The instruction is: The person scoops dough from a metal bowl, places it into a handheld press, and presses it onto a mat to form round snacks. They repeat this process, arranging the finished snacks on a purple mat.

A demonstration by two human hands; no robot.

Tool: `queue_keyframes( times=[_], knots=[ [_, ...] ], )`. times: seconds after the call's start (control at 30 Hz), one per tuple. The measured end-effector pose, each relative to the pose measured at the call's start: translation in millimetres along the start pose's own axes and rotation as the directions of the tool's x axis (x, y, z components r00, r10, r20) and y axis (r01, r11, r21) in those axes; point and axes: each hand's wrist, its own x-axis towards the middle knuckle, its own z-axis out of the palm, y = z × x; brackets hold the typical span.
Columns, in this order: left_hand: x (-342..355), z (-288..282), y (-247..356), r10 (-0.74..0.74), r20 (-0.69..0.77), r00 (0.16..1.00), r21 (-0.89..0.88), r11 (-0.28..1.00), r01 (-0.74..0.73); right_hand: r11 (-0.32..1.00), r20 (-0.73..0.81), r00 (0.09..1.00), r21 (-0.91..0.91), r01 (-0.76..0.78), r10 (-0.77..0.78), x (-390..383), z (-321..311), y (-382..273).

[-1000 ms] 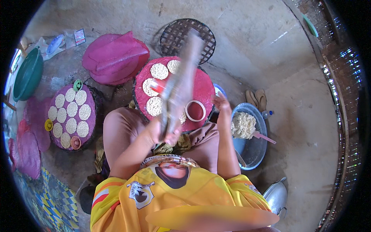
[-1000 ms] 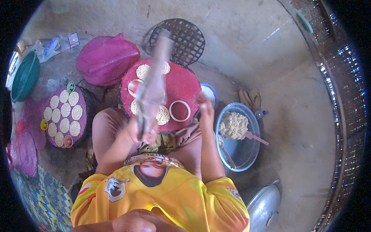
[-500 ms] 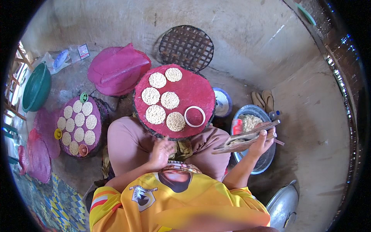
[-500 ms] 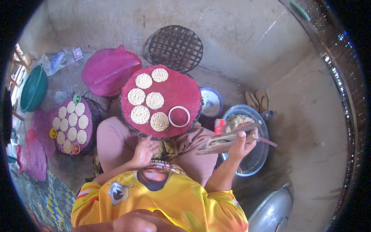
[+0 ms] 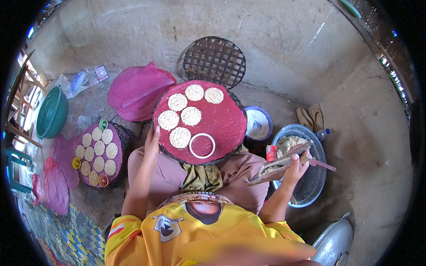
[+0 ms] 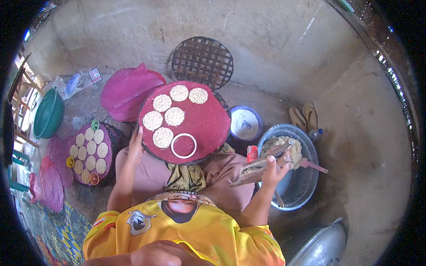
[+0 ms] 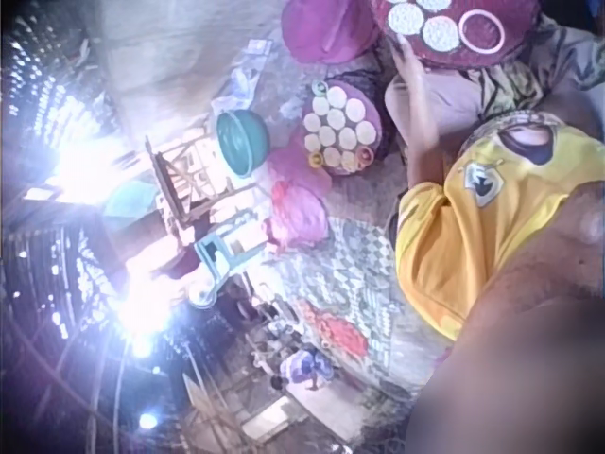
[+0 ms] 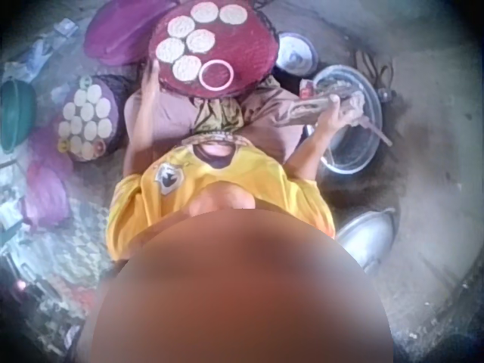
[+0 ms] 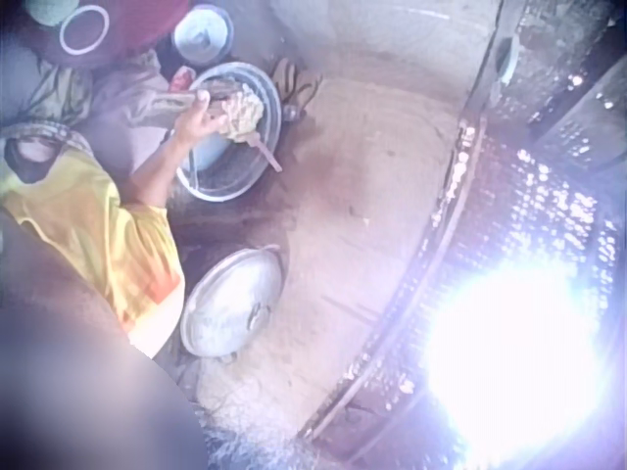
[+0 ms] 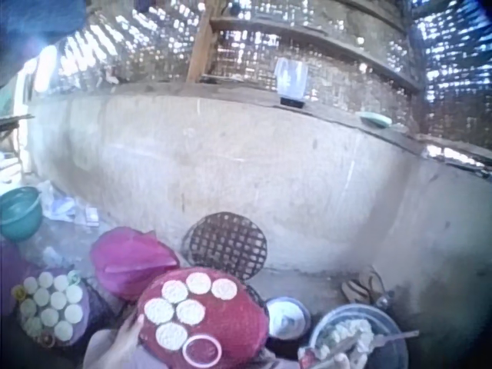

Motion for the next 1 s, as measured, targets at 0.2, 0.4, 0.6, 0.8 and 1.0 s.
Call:
queue_keyframes(
  times=[0.2, 0.4, 0.6, 0.8, 1.0],
  knots=[
    [65, -1, 37, 0.042, 0.190, 0.981, 0.246, 0.965, -0.089, 0.999, 0.002, 1.000, -0.036, -0.017, 0.017, -3, 7, 3],
    [136, 17, 49, 0.188, 0.242, 0.952, 0.253, 0.935, -0.249, 0.997, 0.122, 0.990, -0.042, -0.067, 0.071, -6, 17, -2],
    [65, 56, 67, 0.653, 0.060, 0.755, 0.490, 0.640, -0.592, 0.998, 0.153, 0.987, -0.056, -0.040, 0.048, 4, 30, -19],
    [-85, 122, 35, 0.793, 0.606, 0.062, 0.142, -0.031, -0.989, 0.902, 0.355, 0.896, 0.234, -0.363, 0.268, 5, 99, -15],
    [-62, 110, 48, 0.841, 0.524, 0.132, 0.210, 0.023, -0.977, 0.983, 0.548, 0.823, 0.007, -0.183, 0.149, -1, 125, 0]
  ],
)
